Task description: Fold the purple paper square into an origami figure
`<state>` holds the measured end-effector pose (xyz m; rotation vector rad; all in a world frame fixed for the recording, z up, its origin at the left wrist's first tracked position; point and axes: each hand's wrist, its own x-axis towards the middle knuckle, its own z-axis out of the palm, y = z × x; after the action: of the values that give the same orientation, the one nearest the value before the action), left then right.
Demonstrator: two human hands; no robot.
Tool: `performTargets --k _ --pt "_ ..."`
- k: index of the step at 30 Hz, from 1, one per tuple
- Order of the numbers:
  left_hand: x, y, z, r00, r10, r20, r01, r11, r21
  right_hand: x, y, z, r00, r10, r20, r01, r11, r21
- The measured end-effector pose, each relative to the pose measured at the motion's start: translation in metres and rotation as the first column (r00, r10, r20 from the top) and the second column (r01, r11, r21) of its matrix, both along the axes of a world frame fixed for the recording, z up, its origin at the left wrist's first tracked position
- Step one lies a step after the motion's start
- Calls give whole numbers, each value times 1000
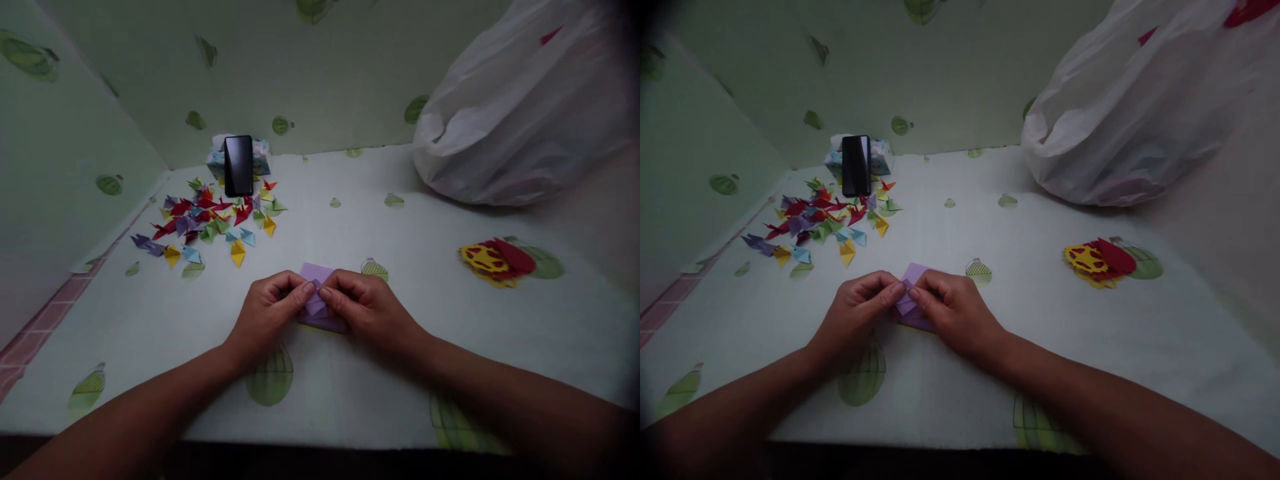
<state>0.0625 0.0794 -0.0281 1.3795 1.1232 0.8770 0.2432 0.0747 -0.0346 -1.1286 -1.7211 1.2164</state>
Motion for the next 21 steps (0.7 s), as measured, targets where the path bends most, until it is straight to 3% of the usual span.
performTargets --k 6,13,18,21 --pt "-1 0 -1 999 -1 41 1 1000 -5 2 3 -2 997 -34 -72 28 996 -82" --pt "-1 1 -6 992 66 105 -66 998 -9 1 6 -4 957 -11 -288 -83 946 -312" --pt "-1 1 -8 992 16 125 -4 996 -93 2 6 1 952 -53 -301 -53 941 -333" --pt "0 1 -7 991 35 126 -24 996 -81 3 7 2 953 -37 -300 -68 941 -331"
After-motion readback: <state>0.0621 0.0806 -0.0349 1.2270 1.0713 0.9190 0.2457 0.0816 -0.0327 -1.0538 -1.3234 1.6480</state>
